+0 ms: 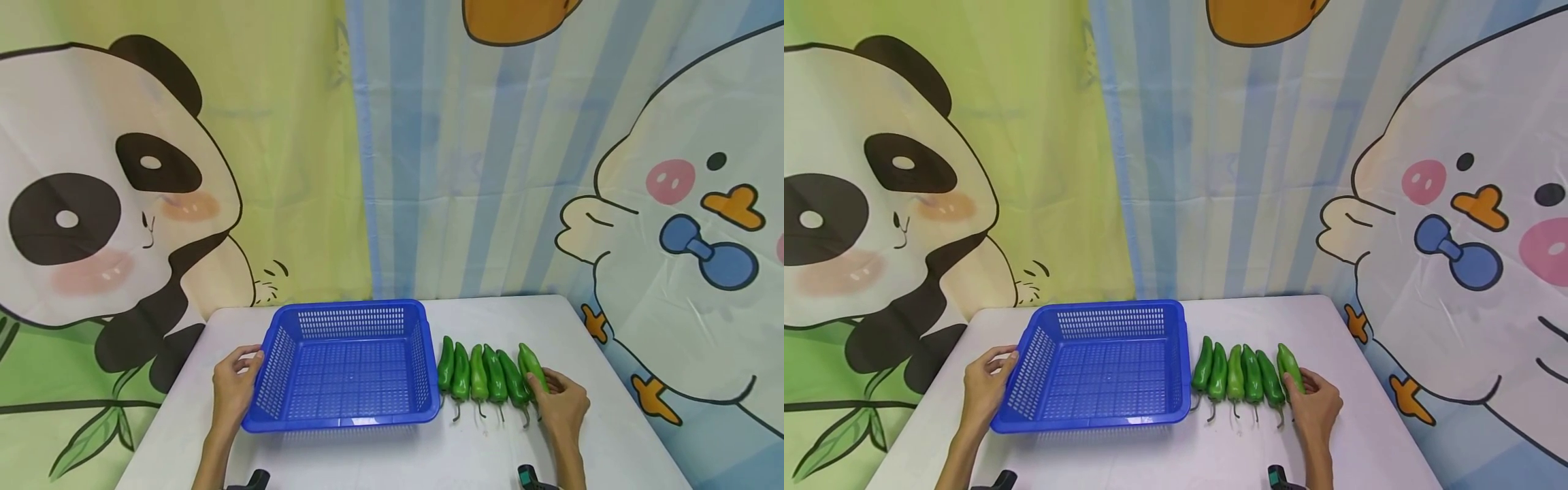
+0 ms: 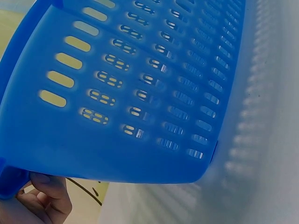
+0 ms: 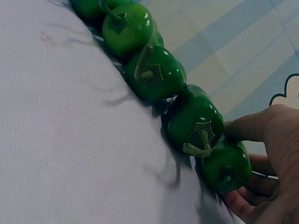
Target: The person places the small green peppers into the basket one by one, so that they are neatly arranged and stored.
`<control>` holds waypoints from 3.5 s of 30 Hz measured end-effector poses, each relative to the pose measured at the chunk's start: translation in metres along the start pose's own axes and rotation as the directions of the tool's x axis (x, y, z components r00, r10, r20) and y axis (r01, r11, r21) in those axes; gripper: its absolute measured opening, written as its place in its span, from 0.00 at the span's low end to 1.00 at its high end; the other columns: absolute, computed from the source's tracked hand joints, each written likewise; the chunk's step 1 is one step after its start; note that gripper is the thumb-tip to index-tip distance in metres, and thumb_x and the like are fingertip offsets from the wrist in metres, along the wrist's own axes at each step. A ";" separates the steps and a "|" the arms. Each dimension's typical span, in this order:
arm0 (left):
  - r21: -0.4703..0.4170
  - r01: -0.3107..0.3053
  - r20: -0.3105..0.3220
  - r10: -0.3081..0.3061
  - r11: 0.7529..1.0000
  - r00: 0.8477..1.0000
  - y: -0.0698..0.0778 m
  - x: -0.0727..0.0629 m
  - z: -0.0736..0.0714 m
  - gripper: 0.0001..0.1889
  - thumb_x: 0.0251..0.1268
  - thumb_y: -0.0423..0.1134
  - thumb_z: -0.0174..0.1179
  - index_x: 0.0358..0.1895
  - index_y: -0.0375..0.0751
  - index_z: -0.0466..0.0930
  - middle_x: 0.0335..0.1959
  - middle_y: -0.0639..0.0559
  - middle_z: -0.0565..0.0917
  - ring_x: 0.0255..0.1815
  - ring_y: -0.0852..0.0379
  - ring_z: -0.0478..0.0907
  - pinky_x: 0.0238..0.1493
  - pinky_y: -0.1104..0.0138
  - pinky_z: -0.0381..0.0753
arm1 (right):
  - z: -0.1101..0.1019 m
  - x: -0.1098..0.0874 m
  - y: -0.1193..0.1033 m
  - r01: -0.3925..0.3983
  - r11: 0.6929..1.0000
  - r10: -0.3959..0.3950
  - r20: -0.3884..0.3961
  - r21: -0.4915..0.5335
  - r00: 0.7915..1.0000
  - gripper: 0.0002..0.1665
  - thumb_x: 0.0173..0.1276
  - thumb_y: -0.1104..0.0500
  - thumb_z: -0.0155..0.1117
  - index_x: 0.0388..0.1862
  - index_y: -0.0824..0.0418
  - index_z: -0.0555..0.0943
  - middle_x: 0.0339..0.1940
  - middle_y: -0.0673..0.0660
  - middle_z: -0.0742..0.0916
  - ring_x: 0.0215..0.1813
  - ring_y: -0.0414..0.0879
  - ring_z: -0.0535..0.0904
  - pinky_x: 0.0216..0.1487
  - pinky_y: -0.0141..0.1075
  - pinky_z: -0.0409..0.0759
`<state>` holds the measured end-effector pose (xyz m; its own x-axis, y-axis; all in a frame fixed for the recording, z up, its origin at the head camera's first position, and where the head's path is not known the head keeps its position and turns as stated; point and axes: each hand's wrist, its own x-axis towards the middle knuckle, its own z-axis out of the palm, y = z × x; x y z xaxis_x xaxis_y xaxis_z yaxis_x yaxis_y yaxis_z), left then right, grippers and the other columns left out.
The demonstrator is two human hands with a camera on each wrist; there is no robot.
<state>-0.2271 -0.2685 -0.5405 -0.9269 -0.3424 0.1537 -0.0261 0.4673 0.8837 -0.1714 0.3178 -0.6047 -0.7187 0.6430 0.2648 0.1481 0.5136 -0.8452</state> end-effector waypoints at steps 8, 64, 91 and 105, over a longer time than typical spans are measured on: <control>-0.005 -0.005 0.000 0.005 1.000 1.000 0.000 0.001 0.000 0.16 0.85 0.42 0.61 0.63 0.36 0.86 0.45 0.31 0.91 0.26 0.65 0.85 0.29 0.72 0.83 | -0.004 0.001 -0.003 -0.075 0.996 0.076 -0.030 0.054 0.997 0.24 0.68 0.58 0.82 0.58 0.70 0.89 0.52 0.73 0.92 0.35 0.18 0.75 0.37 0.11 0.71; -0.043 -0.043 -0.001 0.043 0.998 0.999 0.001 0.001 0.001 0.16 0.84 0.42 0.62 0.62 0.36 0.86 0.43 0.31 0.91 0.26 0.67 0.86 0.28 0.72 0.83 | -0.023 0.006 -0.022 -0.410 0.847 0.417 0.054 0.340 0.907 0.38 0.63 0.52 0.86 0.66 0.72 0.85 0.24 0.30 0.85 0.32 0.26 0.83 0.36 0.17 0.80; 0.001 -0.025 -0.011 0.025 1.000 1.000 -0.003 0.001 -0.001 0.16 0.84 0.41 0.61 0.63 0.36 0.86 0.45 0.30 0.91 0.25 0.70 0.84 0.28 0.74 0.83 | -0.021 -0.002 -0.046 -0.380 0.875 0.380 0.063 0.300 0.923 0.35 0.66 0.47 0.84 0.64 0.68 0.87 0.28 0.28 0.85 0.38 0.28 0.82 0.39 0.16 0.79; 0.000 -0.016 -0.009 0.016 1.000 1.000 -0.002 0.000 -0.001 0.16 0.84 0.42 0.61 0.63 0.36 0.86 0.46 0.29 0.91 0.26 0.69 0.84 0.29 0.74 0.83 | -0.020 -0.007 -0.054 -0.380 0.880 0.367 0.101 0.283 0.925 0.37 0.66 0.44 0.83 0.65 0.67 0.87 0.27 0.28 0.84 0.37 0.25 0.82 0.39 0.15 0.78</control>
<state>-0.2262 -0.2703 -0.5420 -0.9237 -0.3422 0.1721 -0.0108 0.4725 0.8813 -0.1610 0.2970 -0.5517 -0.6788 0.7257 -0.1124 0.2117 0.0468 -0.9762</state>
